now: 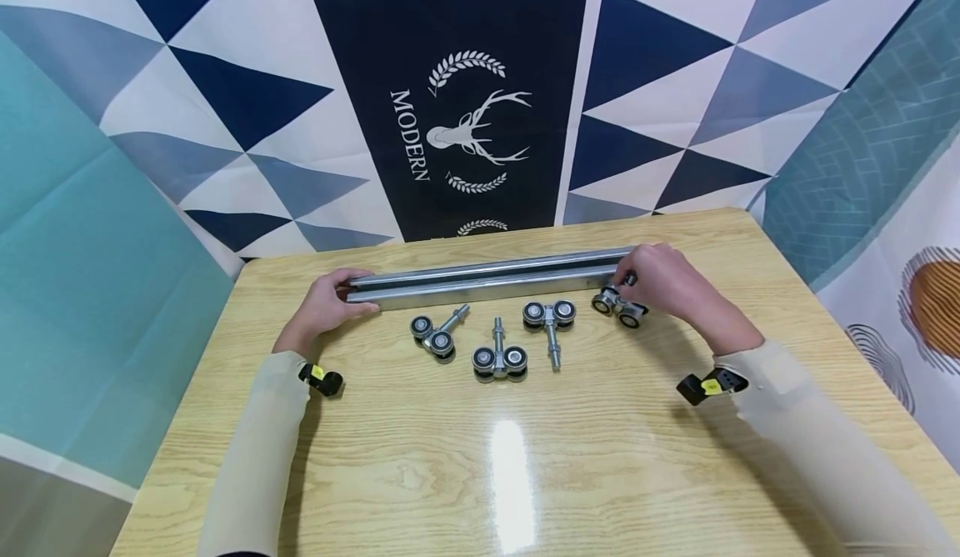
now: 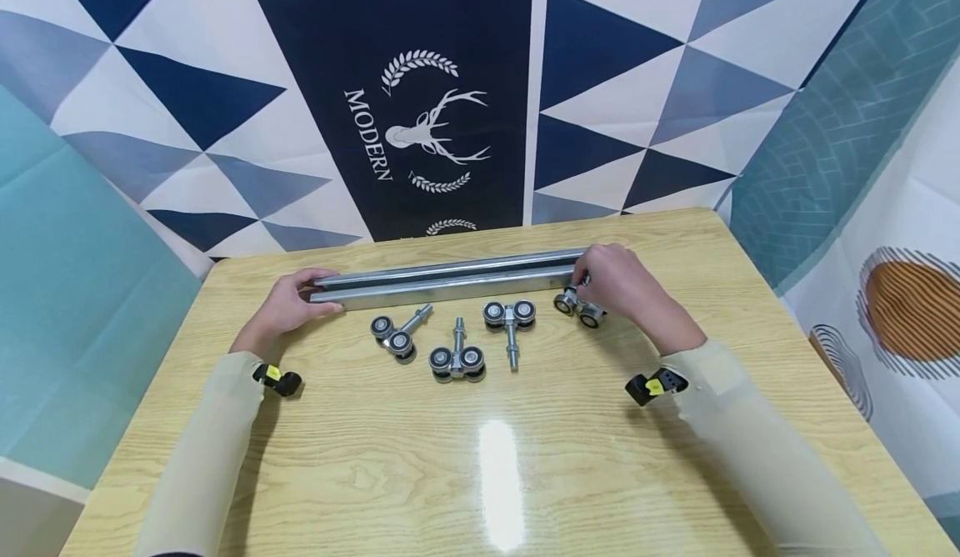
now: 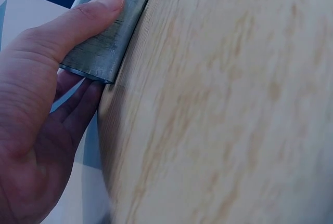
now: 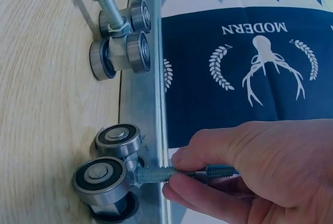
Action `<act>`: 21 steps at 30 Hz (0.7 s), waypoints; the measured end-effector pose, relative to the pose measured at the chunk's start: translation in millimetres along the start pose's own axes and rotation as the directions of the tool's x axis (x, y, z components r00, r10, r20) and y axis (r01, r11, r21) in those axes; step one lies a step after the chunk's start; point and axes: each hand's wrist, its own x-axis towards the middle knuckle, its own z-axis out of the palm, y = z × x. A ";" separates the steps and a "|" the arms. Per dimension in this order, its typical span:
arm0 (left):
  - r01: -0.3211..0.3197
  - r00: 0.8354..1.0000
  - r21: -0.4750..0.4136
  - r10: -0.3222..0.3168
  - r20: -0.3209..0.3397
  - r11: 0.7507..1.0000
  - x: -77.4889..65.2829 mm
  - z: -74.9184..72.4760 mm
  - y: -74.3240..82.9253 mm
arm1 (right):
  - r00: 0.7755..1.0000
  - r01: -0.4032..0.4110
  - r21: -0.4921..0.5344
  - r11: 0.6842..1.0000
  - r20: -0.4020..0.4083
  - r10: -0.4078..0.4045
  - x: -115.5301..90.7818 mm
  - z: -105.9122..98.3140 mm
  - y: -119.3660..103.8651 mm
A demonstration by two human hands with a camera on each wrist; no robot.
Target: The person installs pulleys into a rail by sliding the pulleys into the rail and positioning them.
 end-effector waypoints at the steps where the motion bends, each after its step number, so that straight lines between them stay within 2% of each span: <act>1: -0.001 1.000 0.000 0.001 0.001 1.000 -0.1 -0.1 0.3 | 1.000 0.000 -0.005 1.000 0.001 0.000 0.2 -0.4 -0.3; 21: 0.004 1.000 0.010 -0.004 0.009 1.000 -0.4 -2.0 2.8 | 0.996 0.075 -0.031 0.997 0.054 -0.073 4.3 -11.2 -3.2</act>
